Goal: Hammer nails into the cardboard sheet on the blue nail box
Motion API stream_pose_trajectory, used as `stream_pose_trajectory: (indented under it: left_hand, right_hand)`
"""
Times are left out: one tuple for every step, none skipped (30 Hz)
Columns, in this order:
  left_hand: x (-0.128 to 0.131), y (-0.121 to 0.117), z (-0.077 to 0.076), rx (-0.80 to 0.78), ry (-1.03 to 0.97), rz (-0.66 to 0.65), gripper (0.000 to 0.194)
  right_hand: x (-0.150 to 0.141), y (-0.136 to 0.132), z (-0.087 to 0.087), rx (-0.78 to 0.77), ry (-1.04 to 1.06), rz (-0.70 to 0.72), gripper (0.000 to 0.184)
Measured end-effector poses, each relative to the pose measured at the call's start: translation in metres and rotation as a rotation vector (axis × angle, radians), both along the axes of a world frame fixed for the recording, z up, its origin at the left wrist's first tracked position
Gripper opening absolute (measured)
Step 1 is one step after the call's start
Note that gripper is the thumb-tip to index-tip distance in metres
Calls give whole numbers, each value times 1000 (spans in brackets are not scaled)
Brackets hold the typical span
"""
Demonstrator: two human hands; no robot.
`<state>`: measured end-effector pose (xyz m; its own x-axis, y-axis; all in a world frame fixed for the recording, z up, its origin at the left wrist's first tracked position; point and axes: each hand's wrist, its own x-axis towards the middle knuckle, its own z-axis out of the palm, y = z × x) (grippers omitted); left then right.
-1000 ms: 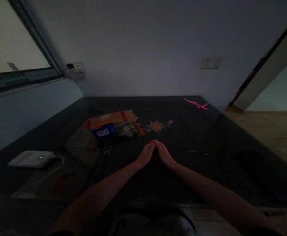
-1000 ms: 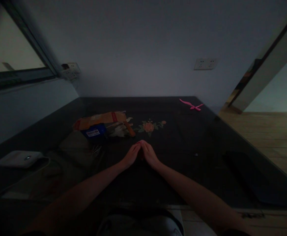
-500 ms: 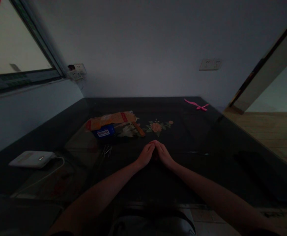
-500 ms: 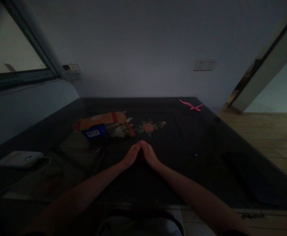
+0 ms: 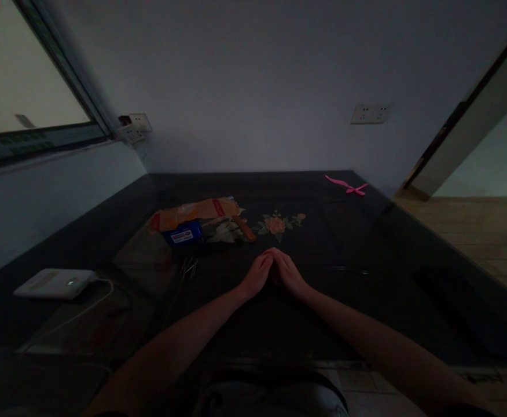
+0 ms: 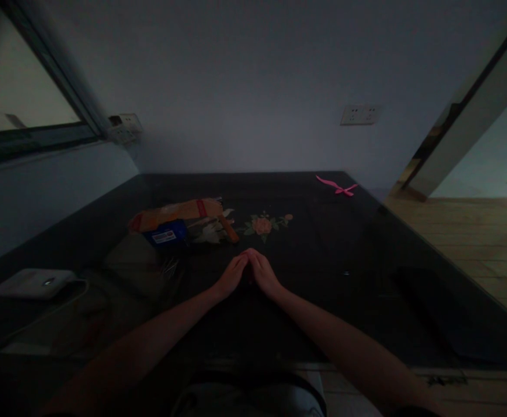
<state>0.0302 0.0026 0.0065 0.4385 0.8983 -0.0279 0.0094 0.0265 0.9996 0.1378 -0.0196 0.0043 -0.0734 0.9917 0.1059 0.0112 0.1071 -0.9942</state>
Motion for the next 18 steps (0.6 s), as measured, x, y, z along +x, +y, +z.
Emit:
stream_pose_trajectory:
  left_hand:
    - [0, 0, 0, -7, -6, -19, 33]
    - [0, 0, 0, -12, -14, -29, 33]
    - [0, 0, 0, -19, -19, -31, 32]
    - [0, 1, -1, -25, -19, -26, 32]
    - [0, 1, -2, -29, -14, -14, 32]
    - [0, 2, -4, -28, -7, -1, 32]
    - [0, 3, -5, -23, 2, 14, 32]
    - [0, 3, -6, -14, 11, 34, 31]
    - [0, 3, -7, -5, 19, 54, 29]
    - [0, 4, -8, 0, 21, 71, 28]
    - [0, 4, -8, 0, 19, 77, 27]
    - [0, 4, -9, -4, 14, 78, 27]
    - [0, 3, -8, -11, 6, 72, 27]
    - [0, 3, -8, -18, 0, 62, 28]
    - [0, 2, -6, -26, -4, 54, 28]
    - [0, 2, -5, -32, -2, 51, 29]
    - [0, 1, -4, -37, 2, 50, 29]
    - [0, 1, -3, -40, 5, 52, 29]
  right_hand:
    - [0, 0, 0, 0, 1, 3, 41]
    - [0, 0, 1, 0, 3, 6, 40]
    - [0, -1, 1, 2, 3, 9, 40]
    - [0, -1, 2, 5, 4, 11, 40]
    - [0, -1, 2, 7, 3, 12, 40]
    - [0, -1, 1, 9, 1, 12, 40]
    - [0, 0, 1, 10, -2, 11, 40]
    - [0, 0, 1, 11, -6, 9, 40]
    - [1, 0, 0, 11, -10, 7, 40]
    - [1, 1, 0, 11, -13, 5, 40]
    - [1, 1, -1, 11, -15, 3, 40]
    - [1, 1, -1, 10, -17, 0, 40]
    - [1, 1, -1, 9, -18, -1, 40]
    - [1, 1, -1, 8, -20, -2, 41]
    - [0, 1, -1, 7, -21, -3, 41]
    - [0, 0, 0, 8, -22, -4, 41]
    - [0, 0, 0, 8, -22, -4, 41]
    - [0, 0, 0, 7, -21, -5, 41]
